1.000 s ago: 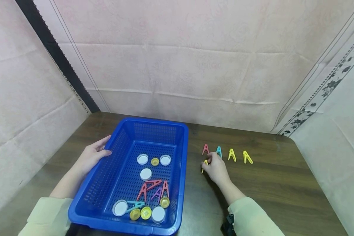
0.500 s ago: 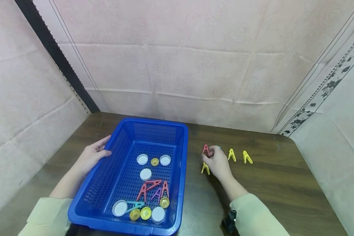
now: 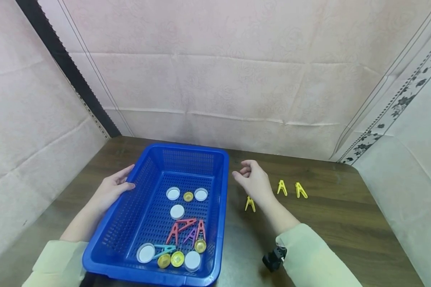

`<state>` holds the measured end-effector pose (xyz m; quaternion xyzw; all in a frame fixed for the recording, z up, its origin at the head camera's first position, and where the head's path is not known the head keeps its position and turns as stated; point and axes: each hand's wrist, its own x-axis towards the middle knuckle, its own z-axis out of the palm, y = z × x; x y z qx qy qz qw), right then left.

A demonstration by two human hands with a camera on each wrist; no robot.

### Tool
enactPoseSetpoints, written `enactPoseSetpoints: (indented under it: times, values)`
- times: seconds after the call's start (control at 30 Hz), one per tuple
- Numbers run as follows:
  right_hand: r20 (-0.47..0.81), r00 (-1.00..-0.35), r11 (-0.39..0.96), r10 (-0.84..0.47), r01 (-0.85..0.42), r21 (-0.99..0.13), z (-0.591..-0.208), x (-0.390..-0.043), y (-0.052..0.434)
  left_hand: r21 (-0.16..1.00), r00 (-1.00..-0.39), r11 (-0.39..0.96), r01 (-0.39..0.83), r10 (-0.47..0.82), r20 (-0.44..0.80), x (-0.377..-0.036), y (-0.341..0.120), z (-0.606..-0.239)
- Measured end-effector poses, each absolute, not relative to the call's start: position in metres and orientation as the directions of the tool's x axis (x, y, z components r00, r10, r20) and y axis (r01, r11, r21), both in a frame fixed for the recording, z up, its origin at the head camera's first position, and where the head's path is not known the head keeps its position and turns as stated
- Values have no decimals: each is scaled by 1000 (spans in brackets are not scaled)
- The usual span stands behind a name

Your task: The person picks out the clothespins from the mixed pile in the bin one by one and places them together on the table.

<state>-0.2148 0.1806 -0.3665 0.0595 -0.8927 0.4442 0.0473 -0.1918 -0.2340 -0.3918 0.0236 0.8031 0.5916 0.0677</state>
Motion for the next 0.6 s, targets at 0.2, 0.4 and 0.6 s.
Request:
enactPoseSetpoints:
  times: [0.2,0.4,0.6]
  values:
    - [168,-978,586,-126,-210,-783,-353,-204,164,954,-990,299,-36,119,-74,-193,-234,-392]
    - [205,-958,560,-202,-285,-778,-345,-197,150,953,-990,301,-33,120,-72,-192,-234,-392]
    - [233,-924,543,-305,-369,-754,-338,-192,135,951,-991,308,-31,116,-70,-191,-234,-391]
